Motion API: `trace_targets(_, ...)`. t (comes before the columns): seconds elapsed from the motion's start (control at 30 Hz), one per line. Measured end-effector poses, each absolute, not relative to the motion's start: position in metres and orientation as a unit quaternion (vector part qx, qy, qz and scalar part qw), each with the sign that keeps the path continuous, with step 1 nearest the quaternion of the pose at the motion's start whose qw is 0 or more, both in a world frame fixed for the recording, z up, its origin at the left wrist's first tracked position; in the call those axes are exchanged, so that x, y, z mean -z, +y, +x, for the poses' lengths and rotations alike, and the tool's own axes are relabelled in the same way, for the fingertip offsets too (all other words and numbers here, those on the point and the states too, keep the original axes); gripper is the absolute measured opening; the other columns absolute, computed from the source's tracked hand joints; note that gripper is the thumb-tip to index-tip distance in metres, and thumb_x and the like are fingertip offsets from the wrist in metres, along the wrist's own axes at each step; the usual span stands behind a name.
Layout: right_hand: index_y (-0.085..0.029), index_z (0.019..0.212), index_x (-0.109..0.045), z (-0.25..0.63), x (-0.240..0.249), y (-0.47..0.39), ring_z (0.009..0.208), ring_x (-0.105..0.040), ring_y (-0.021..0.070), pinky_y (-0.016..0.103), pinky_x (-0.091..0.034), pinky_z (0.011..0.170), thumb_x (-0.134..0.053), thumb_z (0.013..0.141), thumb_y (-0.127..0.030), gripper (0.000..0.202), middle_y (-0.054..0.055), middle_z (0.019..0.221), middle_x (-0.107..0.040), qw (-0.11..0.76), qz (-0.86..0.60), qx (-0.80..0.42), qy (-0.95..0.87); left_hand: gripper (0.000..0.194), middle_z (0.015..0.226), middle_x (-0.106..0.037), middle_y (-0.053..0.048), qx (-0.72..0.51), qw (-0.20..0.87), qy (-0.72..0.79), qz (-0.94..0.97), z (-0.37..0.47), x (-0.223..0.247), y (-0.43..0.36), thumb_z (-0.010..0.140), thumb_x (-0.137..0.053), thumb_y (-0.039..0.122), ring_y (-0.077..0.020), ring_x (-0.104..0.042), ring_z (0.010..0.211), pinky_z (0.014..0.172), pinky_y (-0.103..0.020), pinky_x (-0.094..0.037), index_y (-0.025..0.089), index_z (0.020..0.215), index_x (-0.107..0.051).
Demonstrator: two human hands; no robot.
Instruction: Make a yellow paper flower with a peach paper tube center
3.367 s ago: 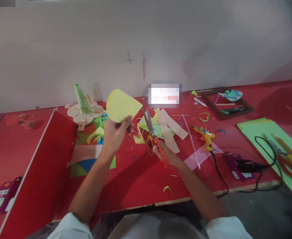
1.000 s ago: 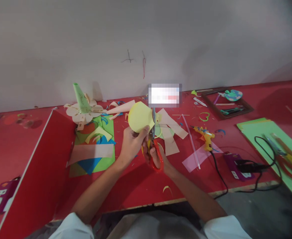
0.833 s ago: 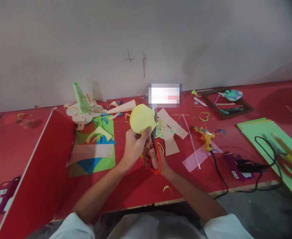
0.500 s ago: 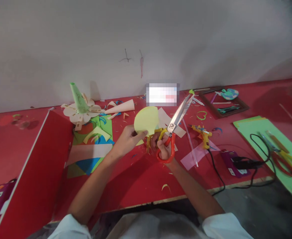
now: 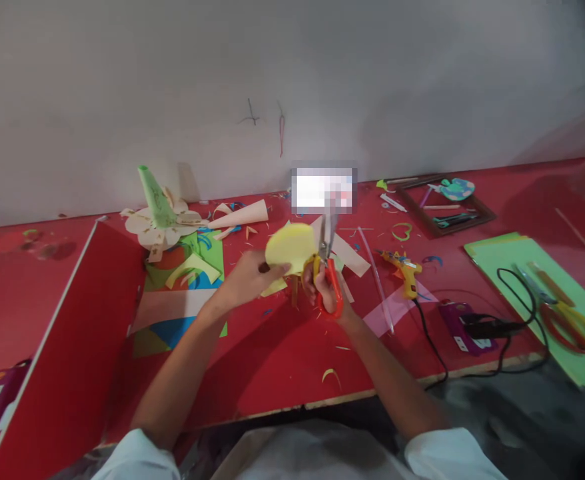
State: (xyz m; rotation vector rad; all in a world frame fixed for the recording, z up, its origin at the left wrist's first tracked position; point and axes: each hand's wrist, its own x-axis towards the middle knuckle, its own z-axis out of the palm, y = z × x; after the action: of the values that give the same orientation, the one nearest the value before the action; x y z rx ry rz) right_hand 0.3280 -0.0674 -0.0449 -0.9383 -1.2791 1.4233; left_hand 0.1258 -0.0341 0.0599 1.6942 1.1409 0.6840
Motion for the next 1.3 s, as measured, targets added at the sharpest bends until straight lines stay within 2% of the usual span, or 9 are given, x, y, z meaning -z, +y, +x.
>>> trace_targets(0.07, -0.025, 0.093, -0.056, 0.329, 0.049, -0.066, 0.045, -0.039, 0.0130, 0.029, -0.036, 0.043, -0.042, 0.087, -0.094, 0.071, -0.006, 0.059, -0.043, 0.455, -0.343, -0.619, -0.541, 0.039, 0.060, -0.046, 0.002, -0.361, 0.460, 0.500, 0.639, 0.118, -0.062, -0.031, 0.085, -0.070, 0.051, -0.0097, -0.037, 0.055, 0.049, -0.024, -0.028, 0.016, 0.070, -0.061)
trace_targets(0.17, -0.023, 0.097, -0.057, 0.327, 0.046, -0.067, 0.054, -0.045, 0.0136, 0.030, -0.039, 0.049, -0.044, 0.087, -0.094, 0.072, -0.002, 0.071, -0.052, 0.426, -0.350, -0.601, -0.579, 0.036, 0.061, -0.047, 0.002, -0.465, 0.416, 0.512, 0.591, 0.110, -0.065, -0.028, 0.083, -0.075, 0.047, -0.0093, -0.037, 0.056, 0.050, -0.023, -0.029, 0.016, 0.069, -0.061)
trace_targets(0.23, -0.023, 0.093, -0.056, 0.327, 0.039, -0.070, 0.057, -0.046, 0.0129, 0.029, -0.038, 0.051, -0.043, 0.088, -0.093, 0.072, -0.001, 0.075, -0.053, 0.398, -0.361, -0.576, -0.616, 0.036, 0.060, -0.046, 0.002, -0.487, 0.397, 0.515, 0.584, 0.107, -0.068, -0.028, 0.082, -0.076, 0.043, -0.0088, -0.037, 0.056, 0.050, -0.023, -0.027, 0.017, 0.066, -0.058)
trace_targets(0.37, -0.022, 0.084, -0.053, 0.329, 0.026, -0.073, 0.054, -0.042, 0.0113, 0.028, -0.033, 0.050, -0.044, 0.088, -0.092, 0.071, -0.003, 0.067, -0.049, 0.363, -0.353, -0.561, -0.655, 0.034, 0.059, -0.046, 0.003, -0.492, 0.396, 0.510, 0.585, 0.108, -0.074, -0.030, 0.082, -0.074, 0.039, -0.0085, -0.037, 0.055, 0.049, -0.023, -0.027, 0.017, 0.064, -0.056)
trace_targets(0.6, -0.022, 0.082, -0.050, 0.327, 0.025, -0.075, 0.058, -0.043, 0.0119, 0.027, -0.033, 0.052, -0.048, 0.085, -0.094, 0.072, -0.001, 0.070, -0.052, 0.349, -0.376, -0.557, -0.653, 0.034, 0.058, -0.044, 0.003, -0.476, 0.400, 0.497, 0.605, 0.114, -0.081, -0.035, 0.084, -0.072, 0.038, -0.0081, -0.036, 0.054, 0.048, -0.022, -0.026, 0.018, 0.063, -0.054)
trace_targets(0.83, -0.022, 0.078, -0.052, 0.323, 0.026, -0.079, 0.057, -0.040, 0.0123, 0.027, -0.030, 0.051, -0.044, 0.078, -0.101, 0.080, -0.002, 0.064, -0.047, 0.368, -0.387, -0.559, -0.634, 0.041, 0.054, -0.038, 0.004, -0.455, 0.434, 0.498, 0.598, 0.119, -0.075, -0.039, 0.086, -0.073, 0.042, -0.0071, -0.031, 0.050, 0.047, -0.023, -0.021, 0.018, 0.063, -0.049)
trace_targets(1.03, -0.022, 0.073, -0.051, 0.321, 0.026, -0.083, 0.057, -0.040, 0.0128, 0.027, -0.030, 0.050, -0.045, 0.083, -0.097, 0.076, -0.001, 0.062, -0.047, 0.387, -0.397, -0.552, -0.623, 0.042, 0.054, -0.041, 0.004, -0.458, 0.469, 0.500, 0.566, 0.129, -0.066, -0.042, 0.086, -0.073, 0.046, -0.0072, -0.035, 0.048, 0.045, -0.024, -0.026, 0.018, 0.064, -0.051)
trace_targets(1.3, -0.025, 0.073, -0.046, 0.314, 0.035, -0.087, 0.046, -0.037, 0.0110, 0.027, -0.029, 0.043, -0.047, 0.077, -0.100, 0.075, -0.005, 0.056, -0.042, 0.398, -0.393, -0.582, -0.591, 0.044, 0.056, -0.041, 0.004, -0.485, 0.505, 0.494, 0.515, 0.139, -0.056, -0.046, 0.086, -0.076, 0.051, -0.0071, -0.032, 0.050, 0.045, -0.024, -0.026, 0.019, 0.068, -0.051)
